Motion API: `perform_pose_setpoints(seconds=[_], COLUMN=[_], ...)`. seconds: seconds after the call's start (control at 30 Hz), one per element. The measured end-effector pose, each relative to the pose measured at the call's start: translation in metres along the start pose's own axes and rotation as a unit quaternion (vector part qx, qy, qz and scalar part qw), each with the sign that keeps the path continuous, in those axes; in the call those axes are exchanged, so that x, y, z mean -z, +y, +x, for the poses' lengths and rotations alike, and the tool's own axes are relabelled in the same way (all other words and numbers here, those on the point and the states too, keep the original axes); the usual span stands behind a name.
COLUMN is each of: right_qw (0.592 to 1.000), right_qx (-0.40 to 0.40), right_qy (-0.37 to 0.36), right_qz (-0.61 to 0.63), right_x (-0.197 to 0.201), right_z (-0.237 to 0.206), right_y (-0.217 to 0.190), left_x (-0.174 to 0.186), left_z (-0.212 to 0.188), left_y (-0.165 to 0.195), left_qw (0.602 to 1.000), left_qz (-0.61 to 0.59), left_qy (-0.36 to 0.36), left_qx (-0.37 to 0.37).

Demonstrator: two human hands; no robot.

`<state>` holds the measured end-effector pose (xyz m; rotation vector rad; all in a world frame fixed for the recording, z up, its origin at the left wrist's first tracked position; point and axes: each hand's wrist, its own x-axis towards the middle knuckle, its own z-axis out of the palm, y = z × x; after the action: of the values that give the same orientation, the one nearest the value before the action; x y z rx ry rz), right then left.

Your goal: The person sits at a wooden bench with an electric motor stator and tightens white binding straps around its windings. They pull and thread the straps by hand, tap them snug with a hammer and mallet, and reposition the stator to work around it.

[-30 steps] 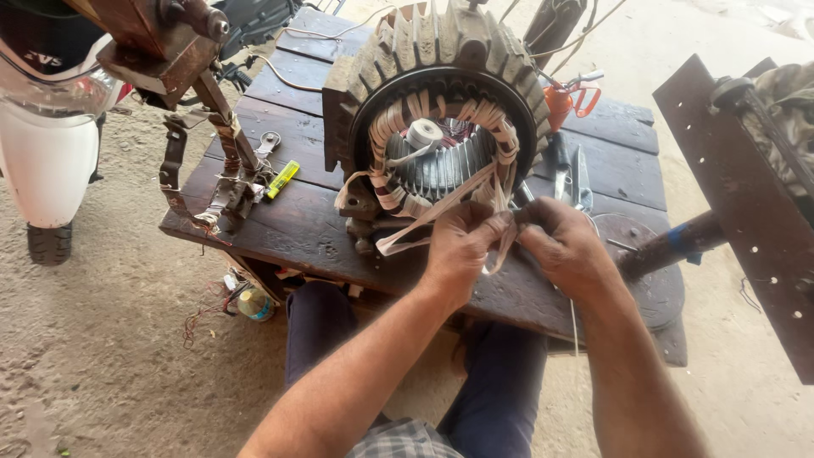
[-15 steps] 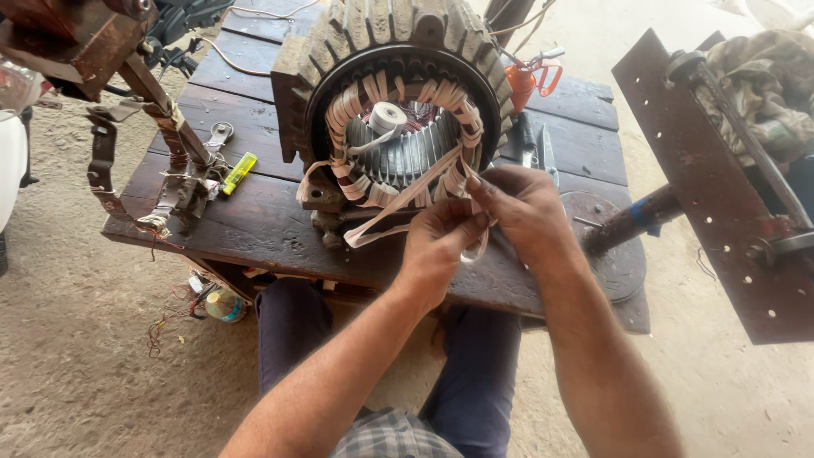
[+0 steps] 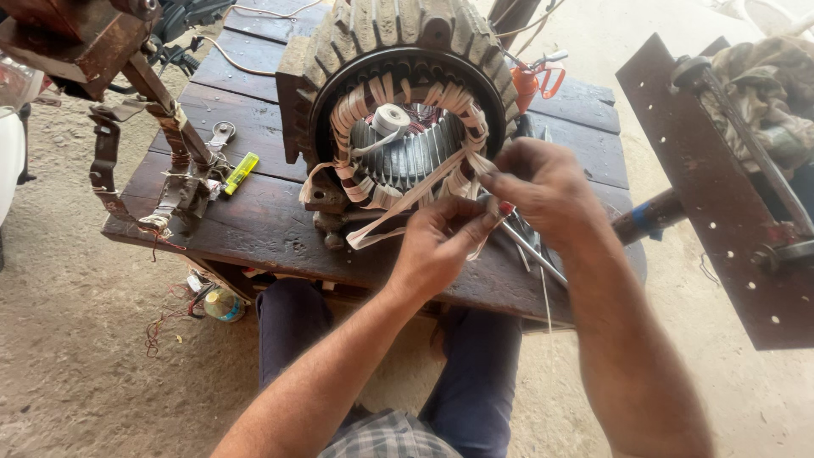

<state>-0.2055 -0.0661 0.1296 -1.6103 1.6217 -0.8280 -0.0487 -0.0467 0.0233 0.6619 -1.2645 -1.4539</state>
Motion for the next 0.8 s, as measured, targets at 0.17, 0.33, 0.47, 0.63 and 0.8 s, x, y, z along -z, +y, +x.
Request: perform_pose_setpoints(seconds=[0.17, 0.33, 0.47, 0.63, 0.8], right_qw=[0.998, 0.994, 0.99, 0.982, 0.968], right_qx=[-0.036, 0.002, -0.008, 0.037, 0.123], right_qy=[-0.014, -0.035, -0.012, -0.028, -0.002], right_qz=[-0.045, -0.105, -0.138, -0.184, -0.217], right_x=[0.011, 0.018, 0.023, 0.015, 0.008], right_z=[0.003, 0.013, 0.01, 0.006, 0.009], right_y=[0.01, 0.006, -0.001, 0.003, 0.015], left_x=[0.032, 0.044, 0.052, 0.065, 0.075], left_z=[0.034, 0.059, 0.023, -0.074, -0.138], left_y=[0.01, 0.026, 0.046, 0.043, 0.013], left_qw=[0.87, 0.866, 0.931, 0.885, 0.874], left_qz=[0.423, 0.5, 0.353, 0.355, 0.382], left_qy=[0.143, -0.017, -0.083, -0.287, -0.297], left_qx=[-0.211, 0.013, 0.043, -0.09, 0.035])
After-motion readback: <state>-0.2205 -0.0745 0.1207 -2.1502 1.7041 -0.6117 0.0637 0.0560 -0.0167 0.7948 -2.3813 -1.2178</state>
